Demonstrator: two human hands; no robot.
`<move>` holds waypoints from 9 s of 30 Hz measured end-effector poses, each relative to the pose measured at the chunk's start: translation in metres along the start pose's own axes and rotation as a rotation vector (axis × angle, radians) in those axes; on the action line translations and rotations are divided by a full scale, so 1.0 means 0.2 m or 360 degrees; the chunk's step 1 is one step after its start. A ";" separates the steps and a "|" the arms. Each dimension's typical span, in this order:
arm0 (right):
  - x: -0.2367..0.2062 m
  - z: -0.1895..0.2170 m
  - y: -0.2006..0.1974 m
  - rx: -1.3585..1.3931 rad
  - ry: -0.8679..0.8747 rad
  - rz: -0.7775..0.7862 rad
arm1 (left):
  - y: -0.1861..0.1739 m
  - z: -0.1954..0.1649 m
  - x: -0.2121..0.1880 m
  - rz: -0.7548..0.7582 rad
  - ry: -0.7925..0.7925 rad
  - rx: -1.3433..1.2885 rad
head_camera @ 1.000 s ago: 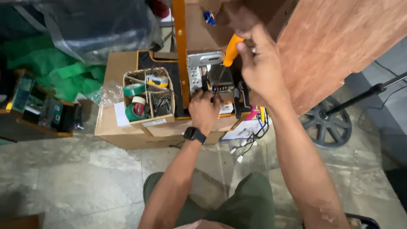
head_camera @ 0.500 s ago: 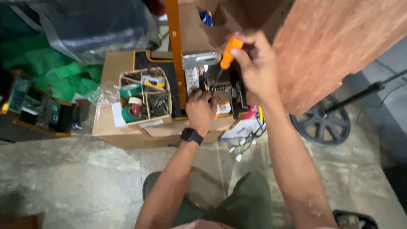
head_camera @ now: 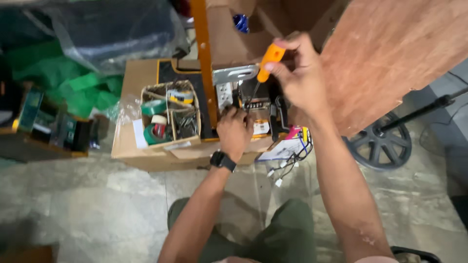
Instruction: The person sits on the floor in front of a wooden cabinet and works on its internal electronics, using a screwdriver to unscrew and re-tighten a power supply unit and handling and arranging wires inside the compartment. They then close the cabinet door and carry the cabinet across the room.
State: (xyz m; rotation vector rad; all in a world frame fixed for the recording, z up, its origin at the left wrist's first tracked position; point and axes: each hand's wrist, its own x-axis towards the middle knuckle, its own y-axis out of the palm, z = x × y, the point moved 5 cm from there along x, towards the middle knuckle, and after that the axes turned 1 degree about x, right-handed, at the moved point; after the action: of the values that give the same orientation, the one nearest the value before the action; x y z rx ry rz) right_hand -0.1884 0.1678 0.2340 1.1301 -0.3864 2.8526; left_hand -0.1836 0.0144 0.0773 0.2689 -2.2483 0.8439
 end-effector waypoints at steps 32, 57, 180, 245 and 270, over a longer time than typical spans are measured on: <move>-0.03 -0.12 -0.01 0.0286 -0.0051 -0.0068 | 0.02 0.02 -0.01 -0.0032 -0.0209 -0.0191; -0.05 -0.11 -0.02 0.0214 -0.0127 -0.0030 | 0.09 -0.02 -0.01 -0.0059 -0.0272 -0.0071; -0.23 0.35 -0.05 -0.0831 0.0250 0.0222 | 0.07 0.10 -0.03 0.0042 -0.0083 -0.0625; -0.24 0.43 -0.09 -0.1034 0.0184 0.0161 | 0.19 0.09 -0.02 0.0030 -0.0468 -0.0386; -0.11 0.31 0.00 -0.1006 0.0018 0.0243 | 0.13 0.06 0.00 0.0054 -0.0310 -0.0241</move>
State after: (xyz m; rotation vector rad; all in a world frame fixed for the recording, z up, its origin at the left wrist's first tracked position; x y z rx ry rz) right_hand -0.1307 0.1544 0.2622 0.9765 -1.3012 2.5270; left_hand -0.2003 0.0271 0.0574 0.2518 -2.4909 0.6848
